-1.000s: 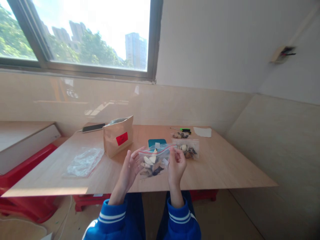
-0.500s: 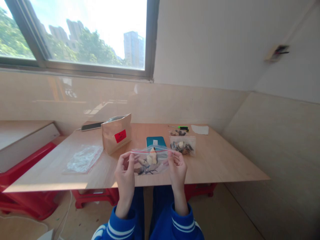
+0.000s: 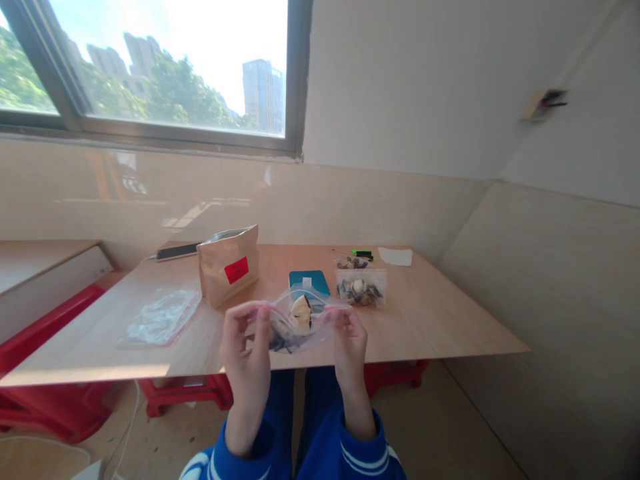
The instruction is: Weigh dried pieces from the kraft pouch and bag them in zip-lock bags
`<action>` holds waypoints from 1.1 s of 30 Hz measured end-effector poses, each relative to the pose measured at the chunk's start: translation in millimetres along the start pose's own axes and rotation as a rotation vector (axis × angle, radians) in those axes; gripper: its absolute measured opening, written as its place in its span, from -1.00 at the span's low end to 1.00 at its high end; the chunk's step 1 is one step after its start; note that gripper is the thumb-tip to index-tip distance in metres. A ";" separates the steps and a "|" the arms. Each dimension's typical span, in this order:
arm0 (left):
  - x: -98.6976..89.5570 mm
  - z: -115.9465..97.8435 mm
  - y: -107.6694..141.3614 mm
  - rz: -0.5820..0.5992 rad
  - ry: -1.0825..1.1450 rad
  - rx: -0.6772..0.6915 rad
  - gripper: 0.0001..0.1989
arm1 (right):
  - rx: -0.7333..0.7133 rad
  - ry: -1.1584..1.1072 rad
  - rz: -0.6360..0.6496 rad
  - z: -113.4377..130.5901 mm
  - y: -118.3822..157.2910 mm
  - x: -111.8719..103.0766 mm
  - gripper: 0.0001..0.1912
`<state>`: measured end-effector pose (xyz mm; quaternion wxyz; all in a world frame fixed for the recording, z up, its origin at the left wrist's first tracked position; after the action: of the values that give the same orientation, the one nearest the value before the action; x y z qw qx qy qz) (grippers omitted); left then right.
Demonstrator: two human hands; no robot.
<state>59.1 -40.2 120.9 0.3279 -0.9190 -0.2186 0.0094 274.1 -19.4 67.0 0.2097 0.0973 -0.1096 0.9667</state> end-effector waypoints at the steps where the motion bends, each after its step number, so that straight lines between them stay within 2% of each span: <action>1: -1.9 -11.5 -3.8 -0.017 -0.023 0.038 -0.83 | 0.019 -0.033 -0.014 -3.5 -1.2 -2.1 -0.63; 3: 4.3 -32.6 -11.2 0.056 -0.067 0.126 -0.85 | 0.038 -0.072 -0.028 -8.5 -3.5 -5.0 -0.62; 5: 1.0 -42.4 -17.1 0.010 -0.096 0.180 -0.87 | 0.021 -0.067 -0.026 -8.6 -4.6 -6.6 -0.61; 7: -3.2 -30.9 -21.1 -0.049 -0.039 0.112 -0.84 | 0.004 -0.037 -0.043 -6.9 -4.8 -10.6 -0.59; 9: 0.8 -5.4 -22.4 -0.006 0.053 -0.031 -0.78 | 0.005 -0.004 -0.052 -5.3 -4.8 -15.5 -0.58; 10: -4.0 5.9 -22.1 -0.047 0.058 -0.078 -0.76 | 0.004 0.010 -0.050 -3.9 -4.8 -17.7 -0.59; 13: -13.3 28.5 -19.6 -0.082 0.059 -0.151 -0.72 | -0.030 0.049 -0.036 5.3 -4.1 -23.3 -0.63; 16: -11.1 35.1 -15.4 -0.020 0.088 -0.172 -0.71 | -0.037 0.063 0.004 12.3 -3.1 -21.2 -0.65; 20: -9.0 42.2 -6.1 -0.023 0.128 -0.246 -0.69 | -0.003 0.061 0.042 11.6 -2.8 -14.2 -0.66; 23: -7.3 51.5 -2.3 0.006 0.165 -0.282 -0.69 | 0.025 0.086 0.024 6.3 -4.9 -16.7 -0.67; 27: -3.5 61.5 -3.9 0.155 0.172 -0.262 -0.70 | 0.049 0.133 -0.055 -0.7 -10.1 -30.7 -0.62; 30: -1.0 63.3 -4.5 0.250 0.155 -0.251 -0.69 | 0.021 0.158 -0.112 0.0 -12.2 -40.0 -0.58; 33: 0.8 60.7 -3.3 0.268 0.154 -0.258 -0.69 | -0.024 0.180 -0.110 3.2 -12.0 -42.7 -0.58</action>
<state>48.8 -1.3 75.4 0.2190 -0.9723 -0.0681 -0.0457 317.8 -25.9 62.1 0.2728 0.0133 -0.0965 0.9571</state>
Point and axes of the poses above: each hand's wrist, its own y-axis away from the middle knuckle, its own x-axis out of the palm, z = x × y, the point moved 9 cm from there along -y, towards the middle knuckle, and after that the axes turned 9 degrees about x, right-handed, at the moved point
